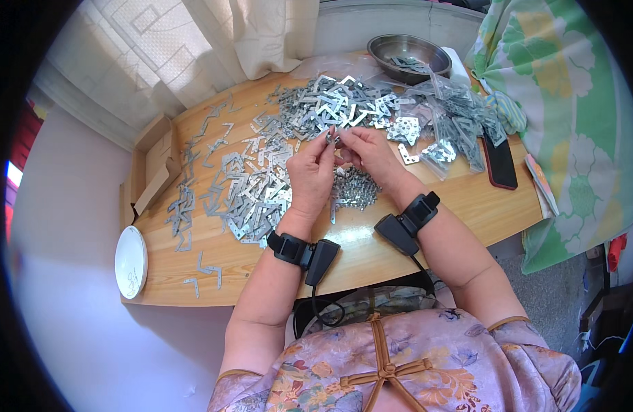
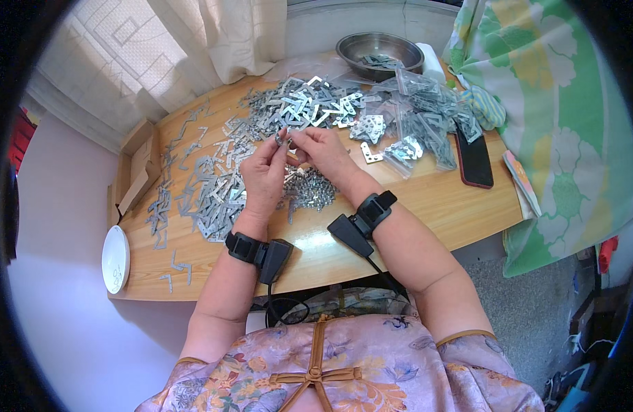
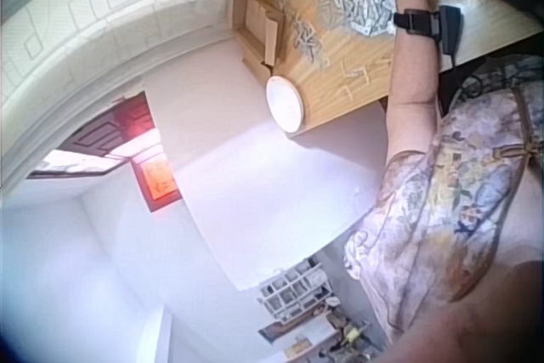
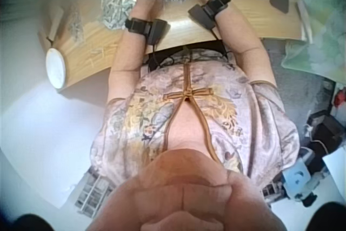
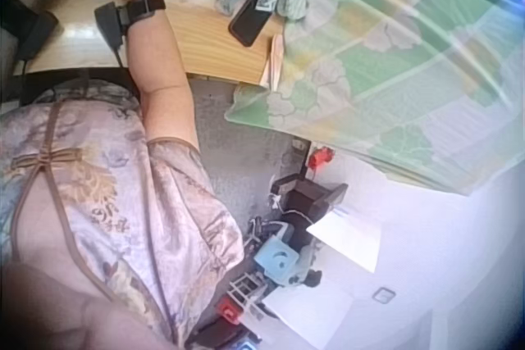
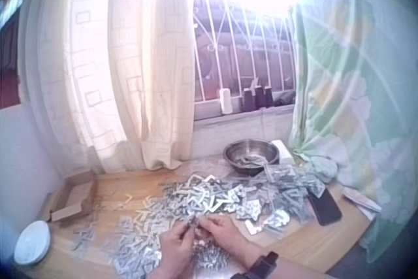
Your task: Inspecting and sorting a large quantity of small L-shaped metal brackets on a wooden table.
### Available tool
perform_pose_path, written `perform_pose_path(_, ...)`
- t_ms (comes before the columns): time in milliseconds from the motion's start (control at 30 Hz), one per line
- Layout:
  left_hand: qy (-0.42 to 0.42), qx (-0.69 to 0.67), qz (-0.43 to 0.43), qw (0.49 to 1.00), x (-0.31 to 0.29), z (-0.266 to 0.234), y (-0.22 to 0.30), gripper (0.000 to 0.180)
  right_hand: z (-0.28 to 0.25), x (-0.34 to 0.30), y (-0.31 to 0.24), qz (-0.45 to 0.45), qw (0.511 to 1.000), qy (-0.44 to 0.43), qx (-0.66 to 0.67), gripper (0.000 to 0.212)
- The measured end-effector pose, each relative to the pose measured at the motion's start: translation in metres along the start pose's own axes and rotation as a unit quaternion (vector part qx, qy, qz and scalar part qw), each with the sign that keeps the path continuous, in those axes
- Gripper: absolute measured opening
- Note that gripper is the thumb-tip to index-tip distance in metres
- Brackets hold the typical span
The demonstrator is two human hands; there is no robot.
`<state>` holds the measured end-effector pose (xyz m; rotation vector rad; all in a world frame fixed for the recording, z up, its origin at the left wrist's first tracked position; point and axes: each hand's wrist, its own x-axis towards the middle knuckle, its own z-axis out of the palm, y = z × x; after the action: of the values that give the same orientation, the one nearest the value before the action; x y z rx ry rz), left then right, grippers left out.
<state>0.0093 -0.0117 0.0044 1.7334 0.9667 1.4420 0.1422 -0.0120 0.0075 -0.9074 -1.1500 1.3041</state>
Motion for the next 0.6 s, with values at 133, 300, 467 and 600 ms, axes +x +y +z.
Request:
perform_pose_path(133, 0.01, -0.013, -0.006, 1.0, 0.0, 0.0, 0.0, 0.024, 0.001, -0.001, -0.001, 0.015, 0.998, 0.001, -0.064, 0.025)
perform_pose_path(300, -0.002, 0.014, 0.005, 1.0, 0.001, 0.001, -0.001, 0.024, -0.007, 0.005, 0.013, 0.026, 0.998, -0.028, 0.051, 0.024)
perform_pose_path(467, -0.004, 0.007, 0.019, 1.0, 0.0, 0.001, -0.003, 0.025, -0.006, 0.007, 0.016, 0.034, 0.995, -0.042, 0.086, 0.024)
perform_pose_path(600, -0.022, 0.003, 0.012, 1.0, 0.001, 0.0, -0.007, 0.026, -0.006, 0.007, 0.015, 0.038, 0.996, -0.025, 0.083, 0.024)
